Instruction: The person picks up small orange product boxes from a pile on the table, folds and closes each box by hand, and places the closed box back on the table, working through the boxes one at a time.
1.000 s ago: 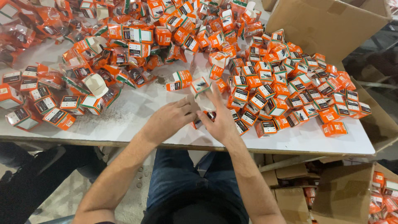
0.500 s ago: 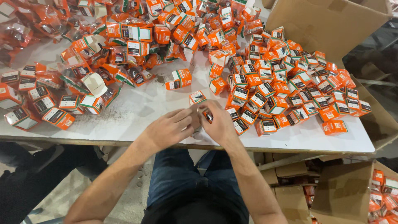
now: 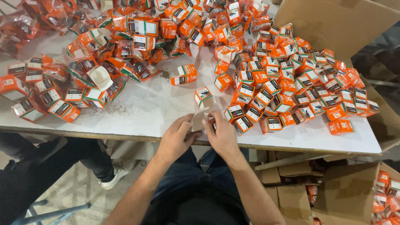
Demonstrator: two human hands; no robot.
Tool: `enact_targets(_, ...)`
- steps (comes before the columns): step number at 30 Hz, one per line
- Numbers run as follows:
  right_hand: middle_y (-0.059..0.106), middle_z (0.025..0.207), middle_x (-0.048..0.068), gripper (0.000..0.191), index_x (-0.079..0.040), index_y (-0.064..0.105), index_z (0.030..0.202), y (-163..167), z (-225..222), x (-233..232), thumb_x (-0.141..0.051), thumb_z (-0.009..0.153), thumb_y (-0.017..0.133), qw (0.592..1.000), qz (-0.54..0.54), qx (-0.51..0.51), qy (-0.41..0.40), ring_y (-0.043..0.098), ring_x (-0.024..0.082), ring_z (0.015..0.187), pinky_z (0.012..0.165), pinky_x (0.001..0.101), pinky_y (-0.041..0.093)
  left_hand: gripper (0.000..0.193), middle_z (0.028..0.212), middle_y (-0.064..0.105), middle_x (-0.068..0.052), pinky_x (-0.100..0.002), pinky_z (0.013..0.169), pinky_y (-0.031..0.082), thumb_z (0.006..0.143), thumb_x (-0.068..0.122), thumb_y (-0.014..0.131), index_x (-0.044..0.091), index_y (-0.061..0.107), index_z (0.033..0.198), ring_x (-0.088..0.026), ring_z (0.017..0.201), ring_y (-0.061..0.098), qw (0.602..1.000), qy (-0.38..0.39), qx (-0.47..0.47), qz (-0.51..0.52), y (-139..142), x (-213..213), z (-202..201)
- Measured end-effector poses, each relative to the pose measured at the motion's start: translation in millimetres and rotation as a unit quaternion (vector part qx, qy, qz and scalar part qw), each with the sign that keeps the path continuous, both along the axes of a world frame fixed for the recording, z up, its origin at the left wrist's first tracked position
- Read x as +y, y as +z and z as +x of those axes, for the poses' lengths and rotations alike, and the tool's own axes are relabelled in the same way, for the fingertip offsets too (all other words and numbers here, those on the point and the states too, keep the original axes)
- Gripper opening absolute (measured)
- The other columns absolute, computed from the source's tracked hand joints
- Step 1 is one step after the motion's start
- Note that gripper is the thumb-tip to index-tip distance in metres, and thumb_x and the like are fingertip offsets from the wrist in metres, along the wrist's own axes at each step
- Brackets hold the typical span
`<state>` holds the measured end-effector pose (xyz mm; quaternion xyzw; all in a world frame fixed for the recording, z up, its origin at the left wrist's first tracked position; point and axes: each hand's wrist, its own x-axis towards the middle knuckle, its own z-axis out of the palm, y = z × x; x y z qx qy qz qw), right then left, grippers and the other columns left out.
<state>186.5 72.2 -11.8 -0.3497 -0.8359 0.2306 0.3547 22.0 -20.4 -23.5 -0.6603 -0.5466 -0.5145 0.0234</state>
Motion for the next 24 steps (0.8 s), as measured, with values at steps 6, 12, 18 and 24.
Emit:
enact_targets(6, 0.041, 0.143, 0.028, 0.076, 0.009, 0.029, 0.154, -4, 44, -37, 0.0, 0.09, 0.068, 0.993, 0.092, -0.006, 0.074, 0.054, 0.051, 0.124, 0.101, 0.0512, 0.049, 0.071, 0.127, 0.066, -0.014, -0.044, 0.093, 0.054, 0.076, 0.009, 0.083, 0.01, 0.055, 0.141, -0.037, 0.113, 0.064, 0.998, -0.031, -0.015, -0.049, 4, 4, -1)
enact_targets(12, 0.061, 0.134, 0.014, 0.053, -0.005, 0.053, 0.132, 20, 43, -31, -0.015, 0.089, 0.082, 0.975, 0.209, 0.07, 0.028, 0.067, 0.035, 0.116, 0.095, 0.0394, 0.057, 0.082, 0.125, 0.065, -0.016, -0.045, 0.092, 0.053, 0.073, 0.011, 0.084, 0.008, 0.049, 0.147, -0.038, 0.112, 0.063, 0.997, -0.04, -0.012, -0.068, 6, 4, 7)
enact_targets(18, 0.066, 0.104, 0.014, 0.034, -0.007, 0.067, 0.12, 62, 21, -2, -0.022, 0.091, 0.074, 0.969, 0.142, -0.15, 0.136, 0.067, 0.035, 0.093, 0.075, 0.0445, 0.054, 0.074, 0.12, 0.067, -0.013, -0.044, 0.09, 0.054, 0.075, 0.012, 0.085, 0.004, 0.052, 0.141, -0.035, 0.109, 0.066, 0.999, -0.027, -0.028, -0.034, 3, 7, 13)
enact_targets(24, 0.07, 0.102, 0.01, 0.041, -0.004, 0.06, 0.114, 60, 28, 10, -0.032, 0.088, 0.075, 0.985, -0.016, -0.095, 0.146, 0.068, 0.031, 0.091, 0.071, 0.0433, 0.053, 0.053, 0.121, 0.067, -0.011, -0.042, 0.088, 0.055, 0.073, 0.008, 0.085, 0.007, 0.064, 0.122, -0.034, 0.107, 0.066, 0.999, -0.003, -0.009, -0.037, 7, 5, 16)
